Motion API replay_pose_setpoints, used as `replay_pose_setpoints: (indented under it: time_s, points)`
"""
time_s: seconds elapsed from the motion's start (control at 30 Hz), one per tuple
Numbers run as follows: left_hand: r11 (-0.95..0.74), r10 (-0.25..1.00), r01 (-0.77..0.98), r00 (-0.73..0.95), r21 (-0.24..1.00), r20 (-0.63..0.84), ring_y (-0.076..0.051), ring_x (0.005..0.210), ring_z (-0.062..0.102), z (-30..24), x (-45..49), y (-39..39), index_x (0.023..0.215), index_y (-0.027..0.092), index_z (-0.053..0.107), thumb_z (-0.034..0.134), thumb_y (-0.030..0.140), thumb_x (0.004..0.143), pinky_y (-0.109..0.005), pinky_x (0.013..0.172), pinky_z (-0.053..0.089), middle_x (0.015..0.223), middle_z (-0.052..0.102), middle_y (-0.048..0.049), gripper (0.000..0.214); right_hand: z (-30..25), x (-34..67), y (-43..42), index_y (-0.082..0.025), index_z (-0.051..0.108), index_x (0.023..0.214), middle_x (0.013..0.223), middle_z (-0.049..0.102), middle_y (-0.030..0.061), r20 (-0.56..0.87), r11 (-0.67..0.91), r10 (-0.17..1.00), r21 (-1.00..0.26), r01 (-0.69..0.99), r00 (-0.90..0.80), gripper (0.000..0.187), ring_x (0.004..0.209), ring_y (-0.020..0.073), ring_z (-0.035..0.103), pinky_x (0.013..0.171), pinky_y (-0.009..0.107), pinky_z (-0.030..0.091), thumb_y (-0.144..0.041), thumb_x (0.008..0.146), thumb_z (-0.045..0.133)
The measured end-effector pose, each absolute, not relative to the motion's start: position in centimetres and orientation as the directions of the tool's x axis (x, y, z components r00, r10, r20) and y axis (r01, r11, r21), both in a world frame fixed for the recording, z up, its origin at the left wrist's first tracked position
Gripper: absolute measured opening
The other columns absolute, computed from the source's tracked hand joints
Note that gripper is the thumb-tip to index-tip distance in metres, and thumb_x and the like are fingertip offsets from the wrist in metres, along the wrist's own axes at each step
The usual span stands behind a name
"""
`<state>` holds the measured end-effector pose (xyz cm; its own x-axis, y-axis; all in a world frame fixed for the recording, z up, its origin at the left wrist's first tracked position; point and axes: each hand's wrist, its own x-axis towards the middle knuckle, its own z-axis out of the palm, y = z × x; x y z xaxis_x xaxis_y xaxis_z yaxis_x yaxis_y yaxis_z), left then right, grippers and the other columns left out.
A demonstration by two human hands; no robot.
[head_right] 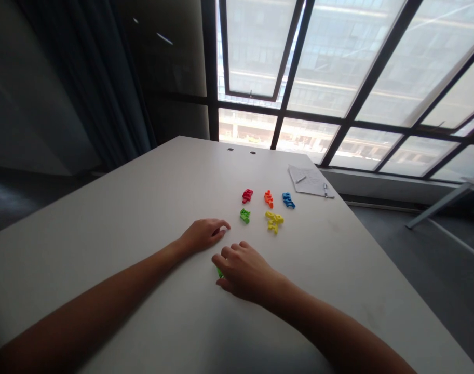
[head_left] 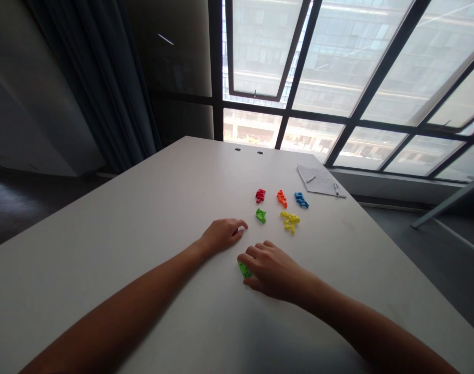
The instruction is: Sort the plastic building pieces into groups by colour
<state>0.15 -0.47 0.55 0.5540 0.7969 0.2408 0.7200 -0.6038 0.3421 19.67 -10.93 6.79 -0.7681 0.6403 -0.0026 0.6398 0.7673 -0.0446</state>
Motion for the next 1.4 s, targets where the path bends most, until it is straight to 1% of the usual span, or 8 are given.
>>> replay_pose_setpoints:
  time_s: [0.13, 0.3, 0.53, 0.63, 0.9, 1.03, 1.13, 1.4]
  points:
    - [-0.606, 0.795, 0.718, 0.559, 0.342, 0.234, -0.018, 0.089, 0.067, 0.5, 0.1, -0.4, 0.115, 0.031, 0.069, 0.048, 0.032, 0.098, -0.027, 0.078, 0.048, 0.099, 0.074, -0.0005, 0.027, 6.1, 19.8, -11.1, -0.019, 0.061, 0.11, 0.103, 0.068, 0.0094, -0.034, 0.774, 0.631, -0.033, 0.632, -0.775, 0.031, 0.094, 0.0254, 0.064, 0.085, 0.037, 0.045, -0.034, 0.087, 0.076]
    - [-0.598, 0.802, 0.726, 0.551, 0.339, 0.232, -0.019, 0.089, 0.067, 0.5, 0.1, -0.4, 0.114, 0.031, 0.07, 0.048, 0.033, 0.098, -0.027, 0.078, 0.048, 0.098, 0.074, -0.001, 0.027, 5.1, 19.9, -10.3, -0.019, 0.062, 0.112, 0.095, 0.068, 0.0072, -0.004, 0.77, 0.632, -0.115, 0.628, -0.775, 0.02, 0.086, 0.02, 0.065, 0.082, 0.032, 0.046, -0.011, 0.095, 0.054]
    - [-0.603, 0.797, 0.718, 0.559, 0.346, 0.228, -0.019, 0.092, 0.068, 0.4, 0.1, -0.3, 0.114, 0.031, 0.07, 0.05, 0.032, 0.097, -0.027, 0.081, 0.049, 0.102, 0.074, -0.0008, 0.027, 4.4, 21.6, -6.8, -0.02, 0.068, 0.11, 0.1, 0.072, 0.0058, 0.188, 0.587, 0.795, -0.474, 0.656, -0.577, 0.019, 0.084, 0.0151, 0.067, 0.079, 0.026, 0.049, -0.015, 0.092, 0.064]
    - [-0.613, 0.79, 0.715, 0.568, 0.337, 0.232, -0.019, 0.09, 0.068, 0.4, 0.1, -0.2, 0.115, 0.032, 0.069, 0.05, 0.032, 0.097, -0.026, 0.078, 0.048, 0.1, 0.074, -0.0003, 0.027, 3.7, 22.7, -5.1, -0.019, 0.071, 0.1, 0.092, 0.072, 0.0041, 0.244, 0.486, 0.872, -0.542, 0.686, -0.424, 0.012, 0.076, 0.0139, 0.065, 0.073, 0.024, 0.048, -0.016, 0.089, 0.067]
    - [-0.59, 0.806, 0.73, 0.556, 0.345, 0.203, -0.018, 0.085, 0.067, 0.5, 0.1, -0.2, 0.115, 0.031, 0.07, 0.05, 0.033, 0.095, -0.026, 0.077, 0.048, 0.096, 0.073, -0.0005, 0.028, 1.4, 24.6, -2.8, -0.018, 0.073, 0.092, 0.088, 0.073, 0.0039, 0.193, 0.364, 0.931, -0.453, 0.814, -0.309, 0.008, 0.078, 0.0163, 0.065, 0.075, 0.027, 0.046, -0.022, 0.09, 0.066]
    - [-0.59, 0.806, 0.726, 0.558, 0.353, 0.198, -0.018, 0.085, 0.067, 0.5, 0.1, -0.2, 0.115, 0.031, 0.07, 0.049, 0.033, 0.095, -0.026, 0.077, 0.048, 0.095, 0.073, -0.0009, 0.03, 0.9, 25.1, -2.8, -0.018, 0.071, 0.105, 0.108, 0.07, 0.0088, 0.288, 0.372, 0.916, -0.347, 0.861, -0.28, 0.015, 0.085, 0.0176, 0.064, 0.081, 0.03, 0.047, -0.026, 0.096, 0.061]
    - [-0.598, 0.8, 0.721, 0.563, 0.349, 0.207, -0.018, 0.085, 0.067, 0.5, 0.1, -0.1, 0.115, 0.032, 0.07, 0.049, 0.033, 0.096, -0.026, 0.076, 0.048, 0.097, 0.074, -0.0003, 0.029, 1.0, 25.3, -2.7, -0.018, 0.069, 0.105, 0.103, 0.07, 0.0083, 0.37, 0.383, 0.893, -0.331, 0.862, -0.254, 0.014, 0.086, 0.0194, 0.063, 0.082, 0.032, 0.048, -0.025, 0.097, 0.06]
    - [-0.6, 0.799, 0.722, 0.563, 0.345, 0.211, -0.018, 0.085, 0.067, 0.5, 0.1, -0.2, 0.116, 0.032, 0.069, 0.048, 0.034, 0.096, -0.027, 0.076, 0.048, 0.098, 0.074, -0.0001, 0.029, 1.2, 25.1, -3.0, -0.017, 0.074, 0.099, 0.103, 0.071, 0.0092, 0.353, 0.473, 0.855, -0.23, 0.85, -0.38, 0.02, 0.099, 0.0215, 0.062, 0.094, 0.035, 0.047, -0.009, 0.091, 0.057]
